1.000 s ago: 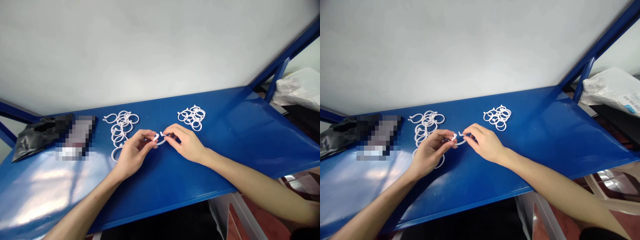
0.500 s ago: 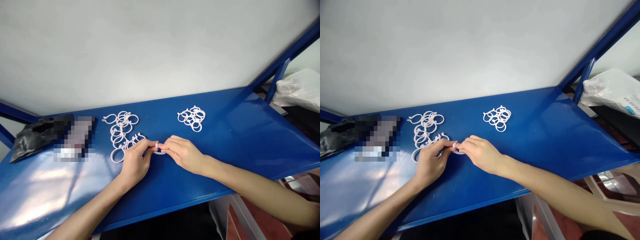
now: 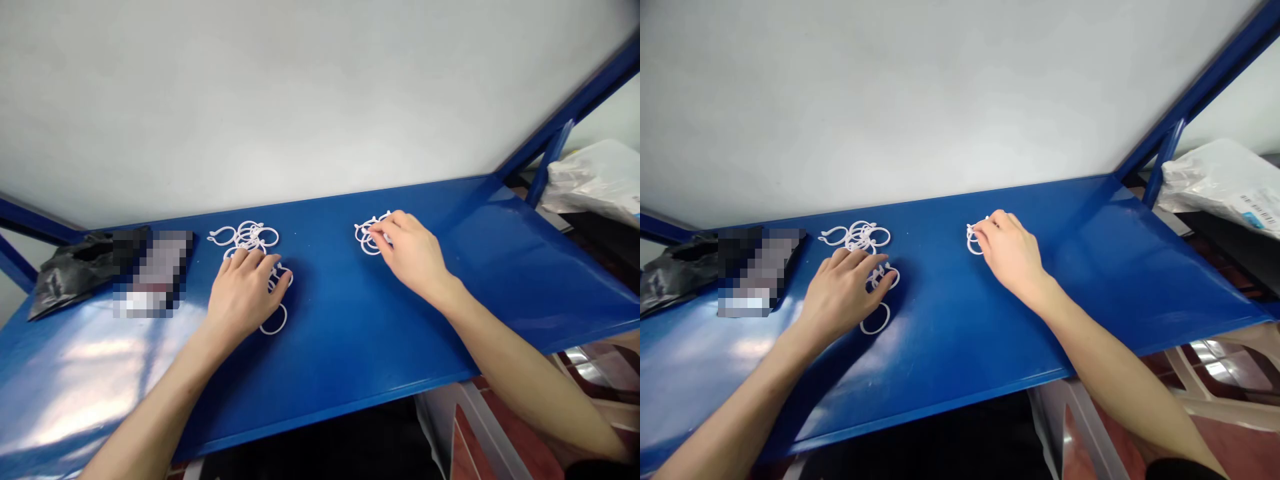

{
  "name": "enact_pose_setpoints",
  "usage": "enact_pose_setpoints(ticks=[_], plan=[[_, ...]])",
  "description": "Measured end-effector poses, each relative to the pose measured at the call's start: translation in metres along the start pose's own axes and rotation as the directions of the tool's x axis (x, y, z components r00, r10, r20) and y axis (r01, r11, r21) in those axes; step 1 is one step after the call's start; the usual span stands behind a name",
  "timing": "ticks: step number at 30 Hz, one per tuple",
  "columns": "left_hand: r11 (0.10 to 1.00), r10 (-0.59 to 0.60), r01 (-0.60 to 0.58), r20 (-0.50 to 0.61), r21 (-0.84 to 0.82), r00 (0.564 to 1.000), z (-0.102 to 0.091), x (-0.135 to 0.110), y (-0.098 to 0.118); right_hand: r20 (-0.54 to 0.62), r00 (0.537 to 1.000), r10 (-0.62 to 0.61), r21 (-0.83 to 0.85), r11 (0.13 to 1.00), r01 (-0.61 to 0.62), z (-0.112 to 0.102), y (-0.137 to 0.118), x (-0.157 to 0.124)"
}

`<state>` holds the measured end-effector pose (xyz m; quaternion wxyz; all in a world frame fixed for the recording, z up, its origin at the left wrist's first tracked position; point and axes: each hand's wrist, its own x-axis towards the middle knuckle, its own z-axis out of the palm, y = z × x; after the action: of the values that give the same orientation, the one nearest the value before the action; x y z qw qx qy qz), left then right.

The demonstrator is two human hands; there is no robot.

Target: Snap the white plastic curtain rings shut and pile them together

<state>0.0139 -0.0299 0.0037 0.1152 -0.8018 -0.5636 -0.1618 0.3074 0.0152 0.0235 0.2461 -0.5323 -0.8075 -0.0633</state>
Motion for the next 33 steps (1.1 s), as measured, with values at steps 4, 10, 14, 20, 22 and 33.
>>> enact_pose_setpoints(ticks=[4, 10, 14, 20, 22, 33], plan=[[1.000, 0.025, -0.024, 0.112, -0.008, 0.993, 0.003, -0.002, -0.005, 0.084, 0.990, 0.110, -0.084, 0.991, -0.103, -0.002, 0.020, 0.004], [0.990, 0.030, -0.011, 0.128, -0.144, 0.991, 0.008, -0.001, -0.007, 0.046, 0.990, 0.133, -0.100, 0.987, -0.127, -0.002, 0.020, 0.005], [0.988, 0.022, -0.008, 0.092, -0.155, 0.996, 0.008, 0.001, -0.009, -0.006, 0.990, 0.138, -0.070, 0.988, -0.138, -0.005, 0.013, 0.005], [0.974, -0.018, -0.013, -0.134, -0.227, 0.991, 0.003, 0.004, 0.000, -0.007, 0.998, -0.069, 0.154, 0.986, 0.070, 0.003, -0.012, -0.004], [0.967, -0.020, -0.029, -0.189, -0.252, 0.982, 0.001, 0.003, 0.007, 0.017, 0.984, -0.176, 0.311, 0.936, 0.162, 0.008, -0.025, -0.011], [0.655, -0.225, 0.219, 0.090, -0.724, 0.970, -0.009, -0.005, 0.037, 0.001, 0.969, -0.246, 0.710, 0.683, 0.173, 0.024, -0.056, -0.030]])
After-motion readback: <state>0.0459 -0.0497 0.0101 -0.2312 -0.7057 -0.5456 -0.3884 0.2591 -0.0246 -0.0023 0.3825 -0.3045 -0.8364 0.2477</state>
